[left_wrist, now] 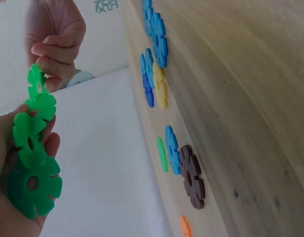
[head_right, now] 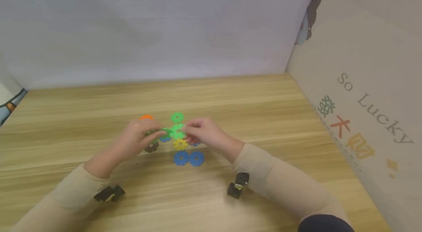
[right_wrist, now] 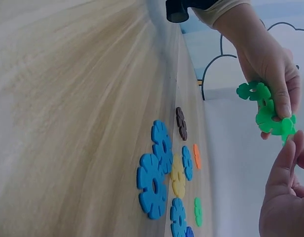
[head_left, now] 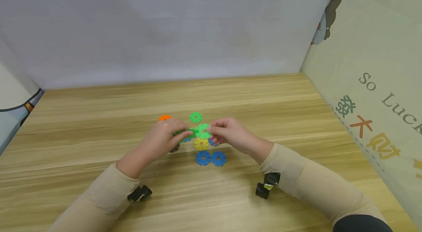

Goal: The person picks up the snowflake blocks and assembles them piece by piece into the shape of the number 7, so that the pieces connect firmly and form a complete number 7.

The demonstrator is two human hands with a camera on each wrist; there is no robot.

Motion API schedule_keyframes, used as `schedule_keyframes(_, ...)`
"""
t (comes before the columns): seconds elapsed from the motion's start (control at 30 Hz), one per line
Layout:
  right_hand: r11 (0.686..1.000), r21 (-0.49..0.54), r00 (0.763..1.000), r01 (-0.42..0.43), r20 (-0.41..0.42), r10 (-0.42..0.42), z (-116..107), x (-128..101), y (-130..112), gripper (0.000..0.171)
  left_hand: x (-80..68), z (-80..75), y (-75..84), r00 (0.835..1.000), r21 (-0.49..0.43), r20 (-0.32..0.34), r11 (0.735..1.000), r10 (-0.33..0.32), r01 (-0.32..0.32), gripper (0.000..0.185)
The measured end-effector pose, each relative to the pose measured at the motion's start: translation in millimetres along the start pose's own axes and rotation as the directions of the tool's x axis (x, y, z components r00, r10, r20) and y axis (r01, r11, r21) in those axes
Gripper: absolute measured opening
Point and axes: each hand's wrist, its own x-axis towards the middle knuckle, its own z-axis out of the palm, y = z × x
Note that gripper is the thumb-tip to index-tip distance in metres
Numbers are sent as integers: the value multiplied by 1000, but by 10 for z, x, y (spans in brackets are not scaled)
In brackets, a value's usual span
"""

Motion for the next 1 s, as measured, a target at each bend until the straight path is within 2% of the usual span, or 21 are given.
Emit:
schedule_keyframes(0.2,997,65,999,-47,5,47,19,4,-20,15,3,16,-12,999,-16,-37,1000,19,-19,7)
schedule_keyframes(0.37,989,113,995,-96,4,96,51,18,-1,13,-6,6,-13,998,5,-47,1000,31,-31,6)
schedule_keyframes(0.7,989,100,994,-108,32,105,113,16,8,18,-15,38,-32,995,52,-64,996,80,-77,5)
schedule_keyframes(0.87,993,93,997,-79,30,76,104,27,-44,14,-2,32,-38,997,27,-64,999,44,-43,6)
schedule_keyframes(1.0,997,41,997,-60,43,58,75,50,-61,13,16,2,-26,999,62,-41,998,21,-18,12)
